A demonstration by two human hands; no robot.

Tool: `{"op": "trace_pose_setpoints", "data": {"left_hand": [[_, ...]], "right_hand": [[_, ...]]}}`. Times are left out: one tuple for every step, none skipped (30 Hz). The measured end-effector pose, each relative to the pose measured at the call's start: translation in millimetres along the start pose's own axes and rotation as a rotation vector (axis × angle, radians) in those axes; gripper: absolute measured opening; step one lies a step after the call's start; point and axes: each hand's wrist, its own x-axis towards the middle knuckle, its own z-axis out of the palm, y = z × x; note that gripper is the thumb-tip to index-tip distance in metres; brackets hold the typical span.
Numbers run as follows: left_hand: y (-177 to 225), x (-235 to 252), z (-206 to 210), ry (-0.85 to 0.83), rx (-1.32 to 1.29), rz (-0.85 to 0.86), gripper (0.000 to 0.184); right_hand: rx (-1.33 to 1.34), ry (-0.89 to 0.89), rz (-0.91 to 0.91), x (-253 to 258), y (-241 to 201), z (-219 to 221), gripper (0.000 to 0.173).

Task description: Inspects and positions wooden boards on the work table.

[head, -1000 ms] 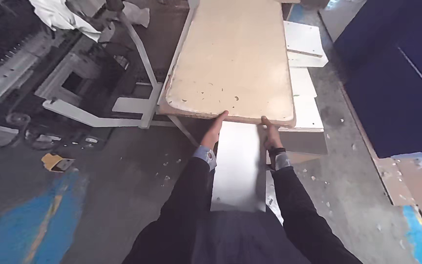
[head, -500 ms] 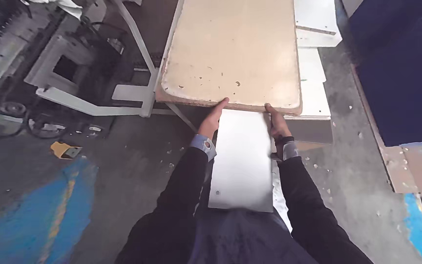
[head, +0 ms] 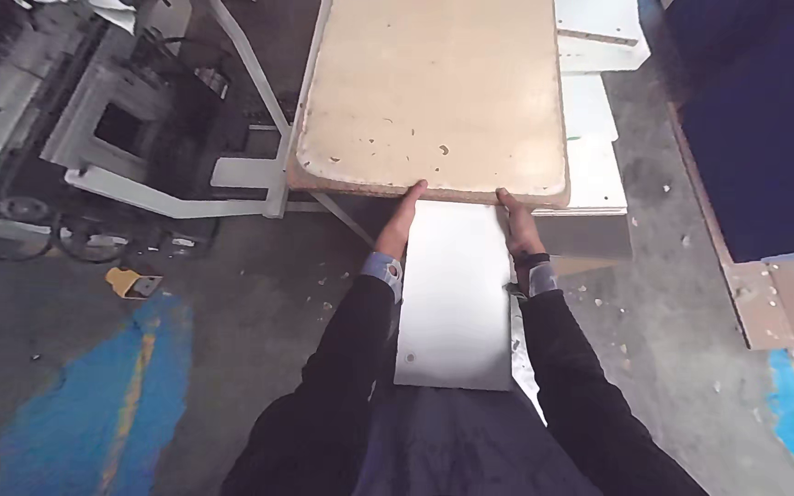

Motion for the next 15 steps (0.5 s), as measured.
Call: {"op": "trace_pose_setpoints", "data": {"left_hand": [[0, 0, 0, -0.002, 0.006, 0.009, 0.074], [-1, 0, -1, -0.001, 0.016, 0.020, 0.073], [-2, -1, -1, -0.001, 0.020, 0.033, 0.072], [-1, -1, 0, 0.003, 0.019, 0.036, 0.072], [0, -1, 0, 0.007, 0.007, 0.034, 0.071], [-1, 0, 0, 0.008, -0.003, 0.034, 0.070], [-2, 2, -1, 0.012, -0.010, 0.033, 0.070], [-3, 4, -1, 0.017, -0.015, 0.031, 0.069], [-4, 5, -1, 0.018, -0.020, 0.022, 0.069], [-3, 6, 0, 0.020, -0.023, 0.009, 0.068], [-3, 7, 0, 0.024, -0.028, -0.002, 0.068], [-4, 7, 0, 0.024, -0.040, -0.003, 0.067], [-5, 7, 0, 0.022, -0.057, 0.008, 0.065], [-5, 7, 1, 0.016, -0.072, 0.019, 0.064], [-4, 5, 1, 0.011, -0.076, 0.018, 0.064]], "right_hand": [[0.012, -0.011, -0.015, 4, -1, 1, 0.067], [0.022, -0.017, -0.023, 6, 0, 3, 0.064], [0.025, -0.012, -0.024, 6, 1, 4, 0.063], [0.017, -0.008, -0.021, 6, -1, 4, 0.064], [0.001, -0.011, -0.014, 6, -1, 3, 0.065], [-0.017, -0.011, -0.008, 6, 0, 1, 0.066], [-0.034, -0.006, 0.001, 7, 2, -2, 0.066], [-0.039, -0.005, 0.008, 7, 4, -4, 0.066], [-0.035, -0.009, 0.005, 9, 5, -5, 0.065], [-0.024, -0.018, -0.002, 11, 5, -4, 0.064], [-0.005, -0.032, -0.008, 14, 5, -4, 0.061], [0.014, -0.041, -0.006, 15, 5, -4, 0.059], [0.028, -0.037, -0.001, 16, 5, -3, 0.057], [0.039, -0.040, 0.004, 16, 5, -4, 0.056], [0.046, -0.047, 0.008, 17, 5, -4, 0.055]]}}
